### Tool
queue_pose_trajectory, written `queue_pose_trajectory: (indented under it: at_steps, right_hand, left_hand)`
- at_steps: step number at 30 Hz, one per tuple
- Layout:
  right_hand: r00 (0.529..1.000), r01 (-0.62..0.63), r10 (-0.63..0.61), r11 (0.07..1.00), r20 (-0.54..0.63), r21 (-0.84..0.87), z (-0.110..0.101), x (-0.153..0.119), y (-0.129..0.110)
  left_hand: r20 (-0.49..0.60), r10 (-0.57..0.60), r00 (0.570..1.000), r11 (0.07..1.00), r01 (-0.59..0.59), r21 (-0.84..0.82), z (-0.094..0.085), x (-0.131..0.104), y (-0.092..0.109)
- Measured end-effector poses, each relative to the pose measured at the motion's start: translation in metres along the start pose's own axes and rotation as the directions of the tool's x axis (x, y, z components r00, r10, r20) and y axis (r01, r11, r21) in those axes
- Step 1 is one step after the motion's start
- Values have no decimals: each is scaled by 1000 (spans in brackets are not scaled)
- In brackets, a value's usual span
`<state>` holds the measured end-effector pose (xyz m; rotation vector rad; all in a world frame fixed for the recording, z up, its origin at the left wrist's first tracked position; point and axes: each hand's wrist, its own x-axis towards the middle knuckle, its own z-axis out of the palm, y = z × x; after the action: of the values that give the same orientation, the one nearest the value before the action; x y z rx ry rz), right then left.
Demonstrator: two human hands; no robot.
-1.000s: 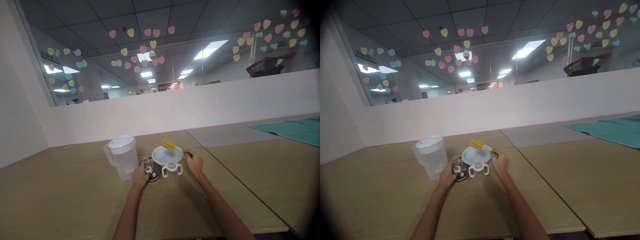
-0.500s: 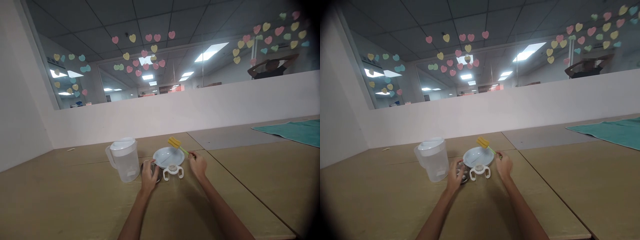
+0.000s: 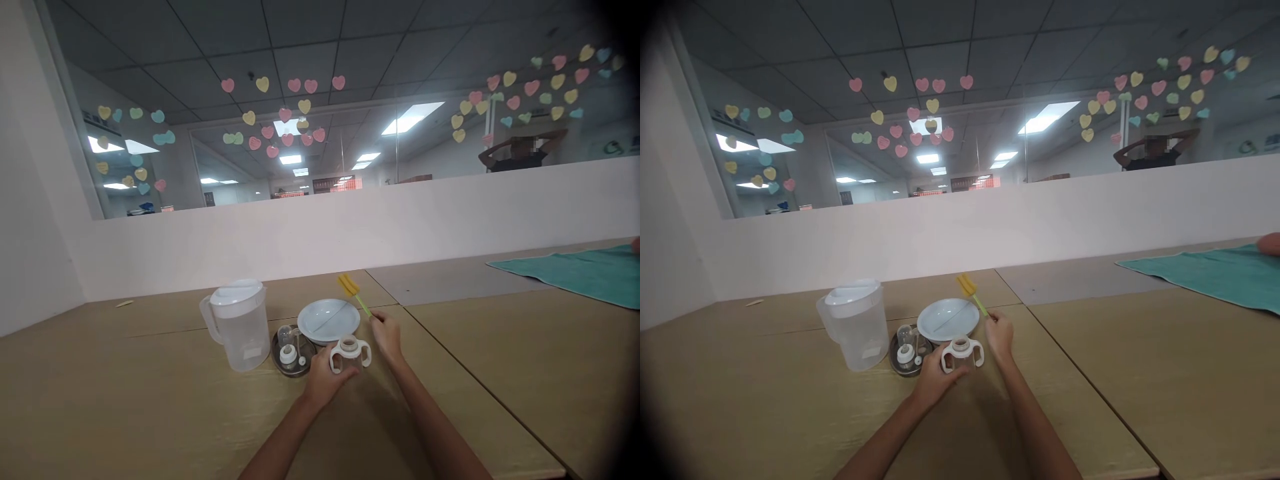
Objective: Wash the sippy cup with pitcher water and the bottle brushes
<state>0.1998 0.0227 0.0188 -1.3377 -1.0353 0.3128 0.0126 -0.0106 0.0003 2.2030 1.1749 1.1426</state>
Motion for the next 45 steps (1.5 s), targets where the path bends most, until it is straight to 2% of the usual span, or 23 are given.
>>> queue_pose_trajectory:
  at_steps: [4,6,7,9,11,13,16,19,21,24,27,31,33,35,39,41,43,45]
  right_hand:
    - [999,36,-36,999,-30,9,2,3,5]
    - [998,49,-48,999,-47,16,1,4,7]
    - [997,48,-46,999,-55,23,0,5,7]
    - [998,35,-32,997,-58,62,-2,6,6]
    - [1000,19,-16,991,-26,135,-3,6,3]
    - [999,15,-24,977,43,211,-3,6,-2]
    - [992,11,-43,964,118,265,1,3,-8]
    - [980,71,-121,956,161,284,3,-2,-12]
    - [960,164,-209,960,188,229,1,-5,-14]
    - [916,371,-361,928,174,-27,-8,-7,-17]
    - [819,573,-553,777,150,-262,-13,-11,-23]
    - [658,745,-730,594,186,-302,-3,-25,-34]
    - [623,775,-757,563,196,-288,2,-30,-38]
    - [642,757,-750,584,161,-294,0,-29,-37]
    - [752,624,-658,698,28,-352,-18,-12,-24]
    - [813,485,-575,757,-93,-438,-26,-3,-14]
    - [857,295,-465,796,-223,-528,-29,4,-3]
    - [896,137,-355,793,-267,-593,-27,8,6]
  left_hand:
    - [51,29,998,993,-23,-116,-1,-4,4]
    - [23,12,1000,983,-8,-182,-4,-3,4]
    - [-26,-2,1000,981,-3,-196,-7,-2,3]
    - [-189,-20,982,987,-11,-158,-15,2,0]
    - [-368,13,930,998,-33,-49,-26,6,-3]
    - [-488,66,870,997,-38,67,-37,10,-7]
    - [-557,80,827,987,13,160,-48,14,-14]
    - [-562,46,826,984,59,168,-50,16,-20]
    - [-555,34,831,985,65,159,-50,17,-22]
    - [-555,55,830,980,60,187,-52,16,-25]
    - [-519,137,844,960,16,280,-53,14,-28]
    - [-379,268,886,904,-95,416,-47,12,-31]
    - [-326,305,895,876,-130,464,-43,13,-29]
    - [-306,307,901,854,-120,506,-43,15,-26]
    - [-331,266,905,809,-22,588,-54,23,-22]
    - [-332,264,906,791,-6,612,-61,27,-23]
    - [-305,275,912,781,-27,624,-66,31,-25]
    - [-277,287,917,782,-57,621,-68,32,-27]
